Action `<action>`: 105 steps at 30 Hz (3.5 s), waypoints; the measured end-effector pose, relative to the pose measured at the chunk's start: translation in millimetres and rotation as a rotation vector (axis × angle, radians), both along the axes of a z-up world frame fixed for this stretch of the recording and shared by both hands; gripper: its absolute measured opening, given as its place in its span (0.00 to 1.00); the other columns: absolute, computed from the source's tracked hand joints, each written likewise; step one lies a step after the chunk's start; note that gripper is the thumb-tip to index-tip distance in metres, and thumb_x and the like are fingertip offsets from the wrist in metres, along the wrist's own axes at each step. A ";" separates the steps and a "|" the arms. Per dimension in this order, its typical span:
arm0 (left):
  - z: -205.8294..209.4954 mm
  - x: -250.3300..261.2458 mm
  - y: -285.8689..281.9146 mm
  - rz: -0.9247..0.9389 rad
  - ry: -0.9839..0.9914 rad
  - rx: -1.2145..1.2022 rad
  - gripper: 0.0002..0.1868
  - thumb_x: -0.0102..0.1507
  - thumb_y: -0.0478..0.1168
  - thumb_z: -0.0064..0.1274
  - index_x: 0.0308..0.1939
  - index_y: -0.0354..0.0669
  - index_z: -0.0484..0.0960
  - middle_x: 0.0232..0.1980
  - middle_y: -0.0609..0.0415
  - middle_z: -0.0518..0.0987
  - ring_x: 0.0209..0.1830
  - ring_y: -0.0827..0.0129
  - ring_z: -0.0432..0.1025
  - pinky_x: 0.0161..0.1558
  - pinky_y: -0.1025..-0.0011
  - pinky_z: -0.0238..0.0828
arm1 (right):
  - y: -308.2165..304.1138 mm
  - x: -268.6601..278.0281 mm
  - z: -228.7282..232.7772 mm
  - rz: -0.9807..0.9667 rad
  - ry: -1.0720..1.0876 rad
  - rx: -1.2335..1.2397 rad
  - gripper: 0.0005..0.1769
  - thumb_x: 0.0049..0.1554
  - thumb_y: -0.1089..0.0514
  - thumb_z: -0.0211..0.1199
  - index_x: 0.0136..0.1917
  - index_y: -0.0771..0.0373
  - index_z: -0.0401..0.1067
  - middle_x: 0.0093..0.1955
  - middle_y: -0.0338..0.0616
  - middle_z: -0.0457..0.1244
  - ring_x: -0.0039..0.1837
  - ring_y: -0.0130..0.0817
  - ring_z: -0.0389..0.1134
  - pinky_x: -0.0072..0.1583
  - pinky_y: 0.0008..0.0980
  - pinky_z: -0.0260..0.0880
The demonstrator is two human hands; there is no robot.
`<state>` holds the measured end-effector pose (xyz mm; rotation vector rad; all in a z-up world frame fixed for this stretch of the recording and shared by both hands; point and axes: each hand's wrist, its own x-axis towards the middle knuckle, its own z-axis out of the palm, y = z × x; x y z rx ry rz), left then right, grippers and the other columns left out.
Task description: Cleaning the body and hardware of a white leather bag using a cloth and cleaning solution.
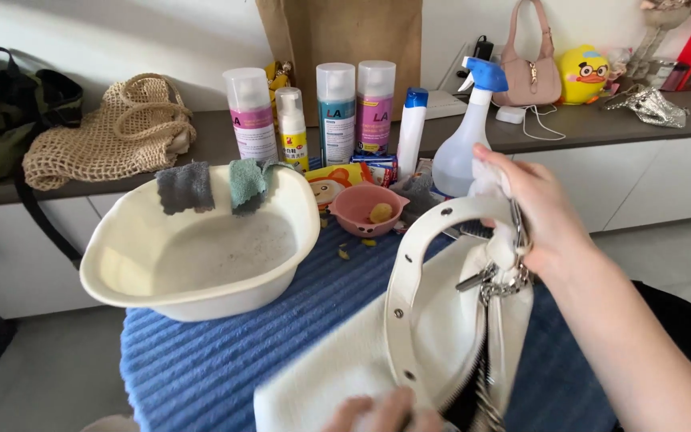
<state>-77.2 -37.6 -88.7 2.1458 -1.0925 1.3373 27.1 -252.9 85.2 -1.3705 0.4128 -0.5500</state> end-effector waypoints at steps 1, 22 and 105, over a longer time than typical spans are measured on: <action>12.1 -5.9 6.2 0.113 -0.009 -0.020 0.09 0.66 0.50 0.44 0.35 0.64 0.79 0.39 0.76 0.76 0.48 0.83 0.76 0.42 0.65 0.70 | -4.4 3.8 6.3 0.008 0.029 -0.005 0.23 0.49 0.43 0.75 0.48 0.54 0.67 0.37 0.36 0.63 0.35 0.26 0.65 0.35 0.28 0.66; 163.5 -14.9 115.4 -0.035 0.267 0.292 0.27 0.57 0.57 0.67 0.54 0.48 0.85 0.64 0.49 0.75 0.61 0.52 0.72 0.59 0.47 0.70 | 50.3 -30.1 35.8 0.155 -0.031 -0.014 0.17 0.57 0.43 0.70 0.40 0.58 0.74 0.35 0.33 0.64 0.38 0.23 0.64 0.41 0.26 0.61; 144.2 81.9 -23.9 -0.788 0.792 -0.681 0.27 0.57 0.31 0.59 0.55 0.48 0.61 0.62 0.55 0.61 0.43 0.73 0.68 0.48 0.74 0.70 | -49.7 -4.2 -16.9 0.639 -0.450 -0.875 0.11 0.57 0.59 0.66 0.46 0.58 0.63 0.34 0.33 0.55 0.31 0.19 0.54 0.34 0.21 0.51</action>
